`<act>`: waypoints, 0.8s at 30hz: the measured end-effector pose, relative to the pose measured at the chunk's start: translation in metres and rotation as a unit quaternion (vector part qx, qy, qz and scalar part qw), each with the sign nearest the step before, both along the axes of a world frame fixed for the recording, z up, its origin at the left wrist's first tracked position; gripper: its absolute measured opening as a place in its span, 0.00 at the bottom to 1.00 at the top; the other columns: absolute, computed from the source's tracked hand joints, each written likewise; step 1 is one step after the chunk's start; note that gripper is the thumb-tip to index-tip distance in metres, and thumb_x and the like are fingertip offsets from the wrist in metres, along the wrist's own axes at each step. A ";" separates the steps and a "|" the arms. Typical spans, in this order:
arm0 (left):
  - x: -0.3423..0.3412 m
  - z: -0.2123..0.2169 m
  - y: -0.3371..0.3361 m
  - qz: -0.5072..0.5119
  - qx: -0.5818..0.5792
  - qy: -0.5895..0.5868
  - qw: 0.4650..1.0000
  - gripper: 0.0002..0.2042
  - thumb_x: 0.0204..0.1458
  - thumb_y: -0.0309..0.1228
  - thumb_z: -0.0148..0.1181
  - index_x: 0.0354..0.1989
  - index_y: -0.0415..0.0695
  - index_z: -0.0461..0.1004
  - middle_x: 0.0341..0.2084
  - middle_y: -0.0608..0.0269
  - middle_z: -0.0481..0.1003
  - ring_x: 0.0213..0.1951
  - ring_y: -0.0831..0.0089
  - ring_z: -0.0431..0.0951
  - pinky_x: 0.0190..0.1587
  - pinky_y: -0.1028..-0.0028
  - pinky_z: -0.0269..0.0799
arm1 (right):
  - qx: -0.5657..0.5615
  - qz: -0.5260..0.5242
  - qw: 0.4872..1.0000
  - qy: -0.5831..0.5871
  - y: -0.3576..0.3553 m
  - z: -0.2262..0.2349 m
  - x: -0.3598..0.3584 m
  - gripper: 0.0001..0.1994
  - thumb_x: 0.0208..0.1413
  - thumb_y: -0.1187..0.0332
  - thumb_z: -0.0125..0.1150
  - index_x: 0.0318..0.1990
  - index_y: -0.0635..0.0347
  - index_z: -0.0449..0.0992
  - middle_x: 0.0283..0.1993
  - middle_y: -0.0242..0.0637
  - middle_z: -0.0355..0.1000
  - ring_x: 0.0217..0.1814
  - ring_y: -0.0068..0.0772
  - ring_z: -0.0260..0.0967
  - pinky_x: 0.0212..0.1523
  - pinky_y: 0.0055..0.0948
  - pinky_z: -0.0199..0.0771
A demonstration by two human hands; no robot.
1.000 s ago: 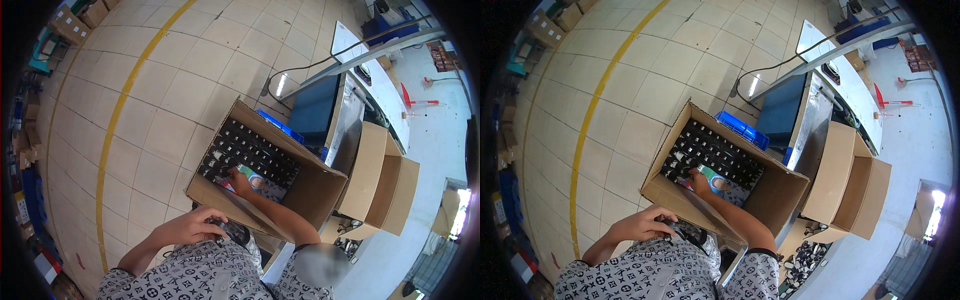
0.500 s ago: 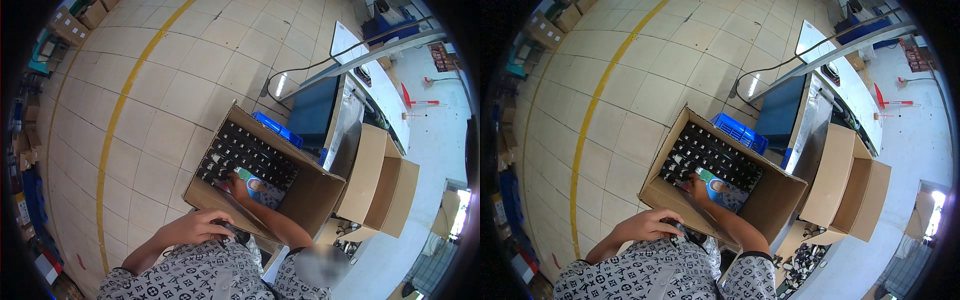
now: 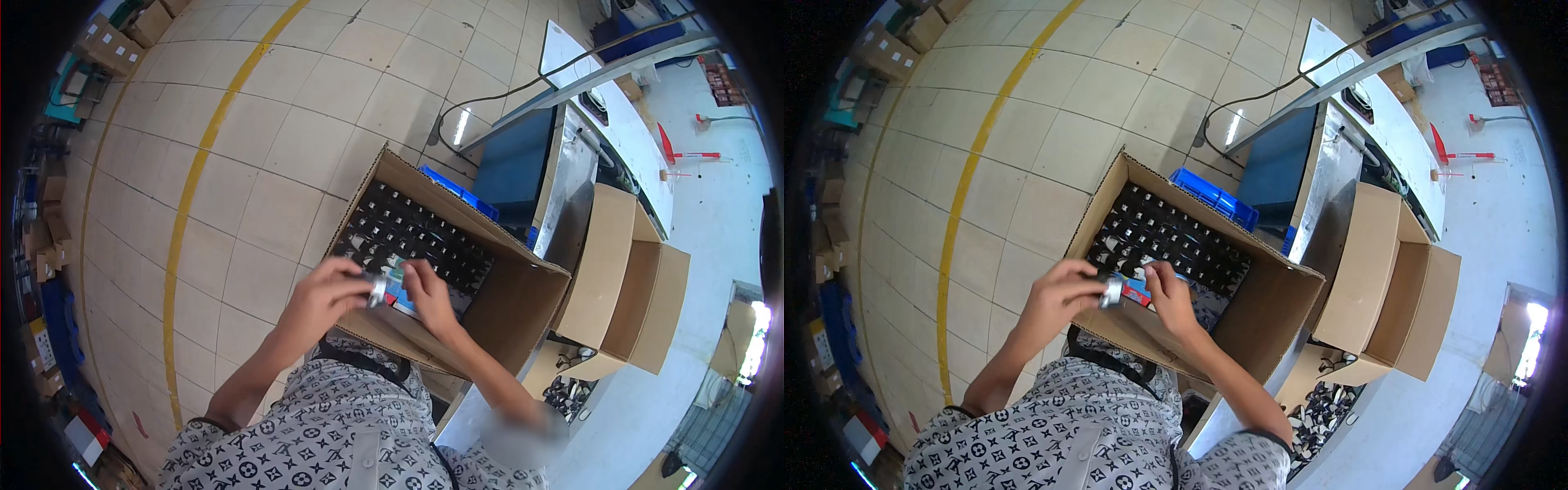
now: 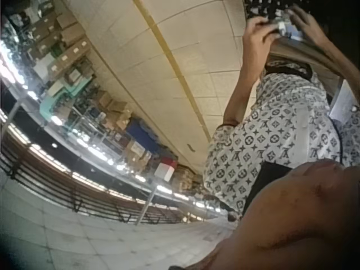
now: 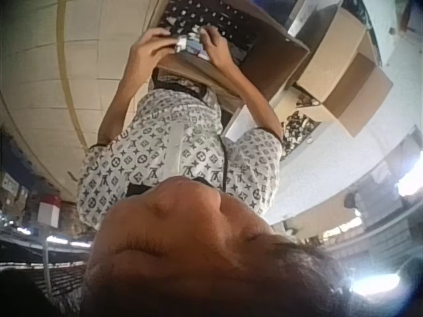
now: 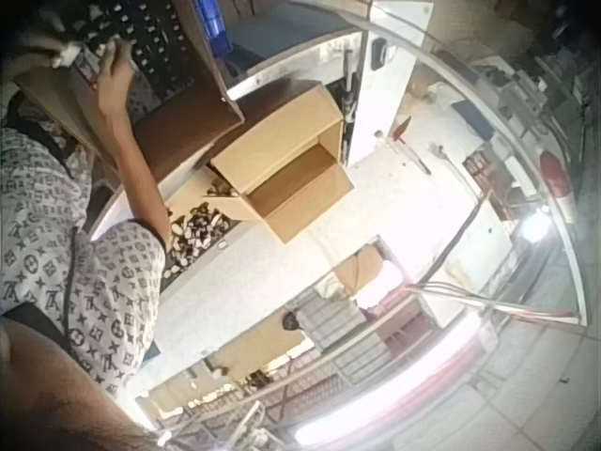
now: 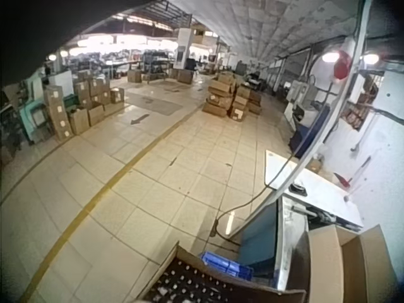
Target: Sorting and placing small shoe components into individual compartments within a shipping box.
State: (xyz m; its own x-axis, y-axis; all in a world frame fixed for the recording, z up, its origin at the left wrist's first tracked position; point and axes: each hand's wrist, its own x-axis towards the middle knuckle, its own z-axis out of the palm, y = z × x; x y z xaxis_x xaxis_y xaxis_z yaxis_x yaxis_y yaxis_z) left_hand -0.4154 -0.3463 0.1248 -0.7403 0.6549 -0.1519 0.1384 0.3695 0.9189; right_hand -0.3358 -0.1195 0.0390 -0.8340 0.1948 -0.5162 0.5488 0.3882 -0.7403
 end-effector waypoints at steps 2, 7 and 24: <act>-0.015 -0.003 0.018 0.052 0.057 -0.012 0.997 0.25 0.45 0.13 0.62 0.55 0.46 0.75 0.51 0.58 0.73 0.43 0.68 0.77 0.46 0.73 0.77 | -0.111 0.012 0.992 0.065 0.001 0.070 -0.007 0.13 0.63 0.65 0.57 0.50 0.64 0.70 0.36 0.43 0.75 0.34 0.30 0.73 0.32 0.31 0.75; -0.034 0.001 0.043 -0.031 0.096 -0.105 0.989 0.31 0.51 0.14 0.57 0.66 0.49 0.63 0.50 0.54 0.72 0.45 0.66 0.77 0.47 0.70 0.75 | -0.030 0.006 0.984 0.174 -0.017 0.088 -0.017 0.10 0.60 0.70 0.60 0.46 0.66 0.72 0.32 0.42 0.76 0.35 0.28 0.75 0.32 0.25 0.75; 0.002 0.032 -0.019 0.164 0.119 0.089 0.975 0.14 0.51 0.11 0.51 0.42 0.38 0.78 0.41 0.55 0.78 0.43 0.63 0.79 0.45 0.71 0.74 | 0.060 0.133 0.989 -0.034 -0.072 -0.177 0.019 0.15 0.53 0.64 0.62 0.43 0.64 0.71 0.36 0.55 0.76 0.42 0.59 0.75 0.41 0.50 0.75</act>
State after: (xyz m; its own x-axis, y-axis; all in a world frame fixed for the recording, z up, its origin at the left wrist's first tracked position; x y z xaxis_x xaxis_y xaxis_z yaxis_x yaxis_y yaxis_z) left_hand -0.4137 -0.3650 0.1566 -0.9167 0.3794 0.1254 0.2138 0.2007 0.9560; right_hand -0.3165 -0.1912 -0.1377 -0.8287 0.0361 -0.5586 0.4619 0.6078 -0.6459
